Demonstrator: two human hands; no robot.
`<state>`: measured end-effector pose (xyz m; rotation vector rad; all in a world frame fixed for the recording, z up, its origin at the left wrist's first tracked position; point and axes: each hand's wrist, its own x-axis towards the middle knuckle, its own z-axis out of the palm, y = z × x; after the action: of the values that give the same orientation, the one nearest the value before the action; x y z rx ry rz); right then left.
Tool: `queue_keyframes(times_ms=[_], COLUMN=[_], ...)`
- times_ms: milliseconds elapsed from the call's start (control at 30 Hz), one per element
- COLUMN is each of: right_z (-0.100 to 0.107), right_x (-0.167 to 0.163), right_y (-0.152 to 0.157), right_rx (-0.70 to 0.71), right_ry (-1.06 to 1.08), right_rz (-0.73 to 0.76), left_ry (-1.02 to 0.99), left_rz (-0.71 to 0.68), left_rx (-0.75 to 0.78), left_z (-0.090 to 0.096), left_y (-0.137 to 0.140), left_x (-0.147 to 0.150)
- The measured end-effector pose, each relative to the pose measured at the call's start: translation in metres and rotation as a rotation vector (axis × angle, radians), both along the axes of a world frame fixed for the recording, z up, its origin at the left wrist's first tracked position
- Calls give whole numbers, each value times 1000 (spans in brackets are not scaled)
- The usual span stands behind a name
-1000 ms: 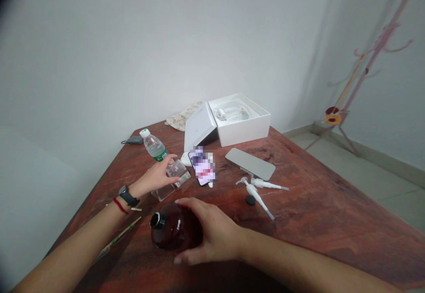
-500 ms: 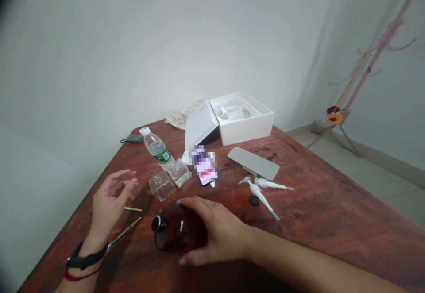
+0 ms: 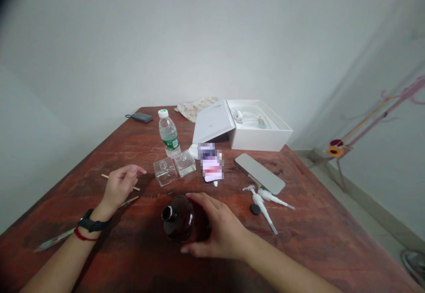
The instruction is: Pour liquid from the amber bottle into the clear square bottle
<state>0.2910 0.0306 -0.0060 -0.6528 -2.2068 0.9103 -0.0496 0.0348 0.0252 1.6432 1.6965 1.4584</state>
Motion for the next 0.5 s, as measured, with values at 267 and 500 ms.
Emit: queue_keyframes(times_ms=[267, 500], right_z=[-1, 0], right_x=[-1, 2], right_y=[1, 8], right_rx=[-55, -35], right_ry=[-13, 40], right_rz=[-37, -121], left_ry=[67, 48], left_rz=[20, 6], left_rx=[-32, -92], left_z=[5, -8], left_y=[2, 10], left_x=[2, -4])
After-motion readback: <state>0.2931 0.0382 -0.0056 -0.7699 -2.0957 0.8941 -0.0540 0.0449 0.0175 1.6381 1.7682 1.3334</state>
